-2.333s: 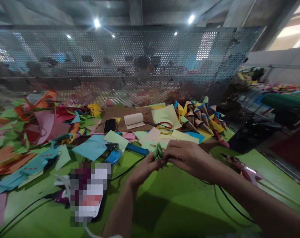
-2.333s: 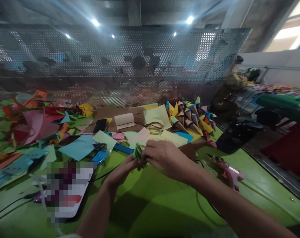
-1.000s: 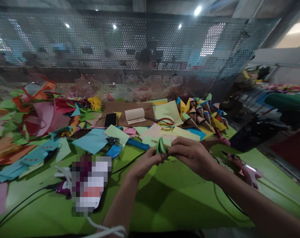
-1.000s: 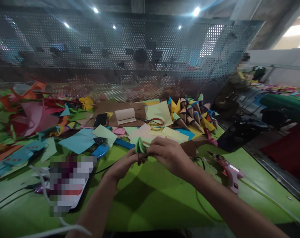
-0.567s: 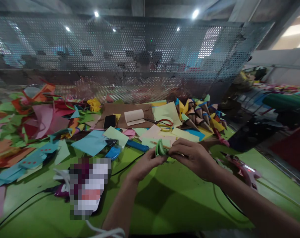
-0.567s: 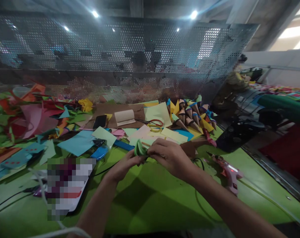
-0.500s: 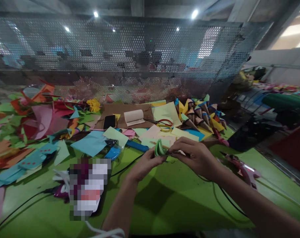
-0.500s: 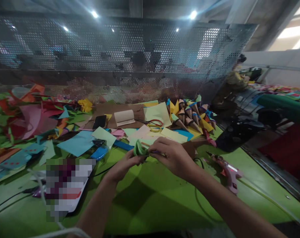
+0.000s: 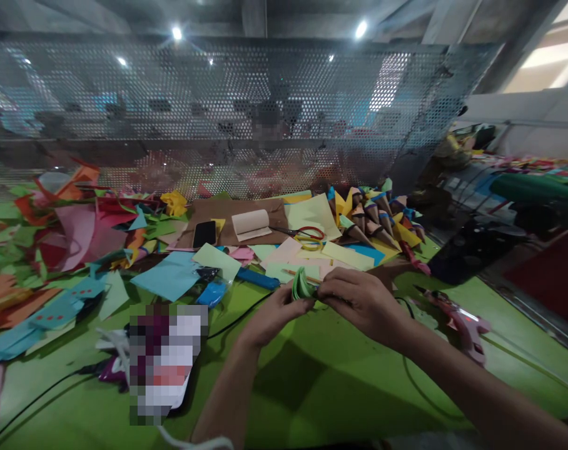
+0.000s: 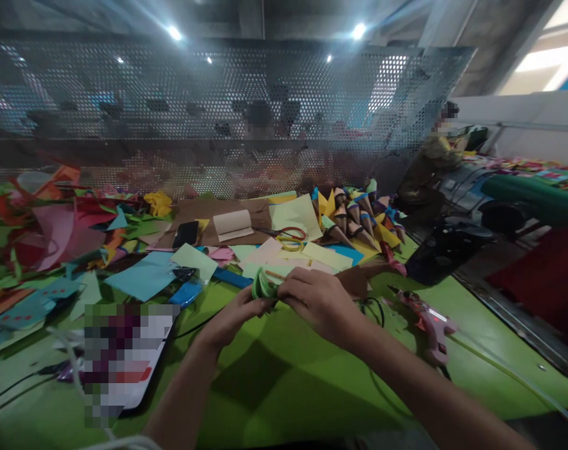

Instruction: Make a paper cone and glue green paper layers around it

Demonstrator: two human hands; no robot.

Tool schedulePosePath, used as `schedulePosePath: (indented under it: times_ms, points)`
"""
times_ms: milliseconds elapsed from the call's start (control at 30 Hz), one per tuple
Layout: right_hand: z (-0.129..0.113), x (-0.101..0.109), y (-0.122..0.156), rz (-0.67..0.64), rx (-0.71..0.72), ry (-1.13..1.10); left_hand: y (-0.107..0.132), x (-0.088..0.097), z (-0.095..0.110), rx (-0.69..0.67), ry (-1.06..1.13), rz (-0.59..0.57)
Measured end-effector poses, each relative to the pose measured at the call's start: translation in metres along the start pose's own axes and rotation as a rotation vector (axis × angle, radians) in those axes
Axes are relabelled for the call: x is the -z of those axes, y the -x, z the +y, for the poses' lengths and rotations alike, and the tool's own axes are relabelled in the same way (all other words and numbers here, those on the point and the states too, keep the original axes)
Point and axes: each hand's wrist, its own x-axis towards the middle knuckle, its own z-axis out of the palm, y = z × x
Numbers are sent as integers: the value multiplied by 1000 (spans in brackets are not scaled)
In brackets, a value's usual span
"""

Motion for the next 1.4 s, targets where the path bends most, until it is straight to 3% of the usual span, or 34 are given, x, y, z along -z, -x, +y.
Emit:
schedulePosePath:
  times_ms: [467,667,800,1133,1400]
  points:
    - [2,-3,2,-59,5,100,1,1,-2,39,37,20]
    - [1,7,1,66,-84,-123,0,4,-5,59,-1,37]
    - [-1,10,1,97,-97,-133,0,2,-2,39,-16,37]
    - [0,-3,2,-1,-63,-24,0,6,-10,73,-8,42]
    - [-3,2,-2,164,-209,-149,-6,-1,-6,-89,-110,17]
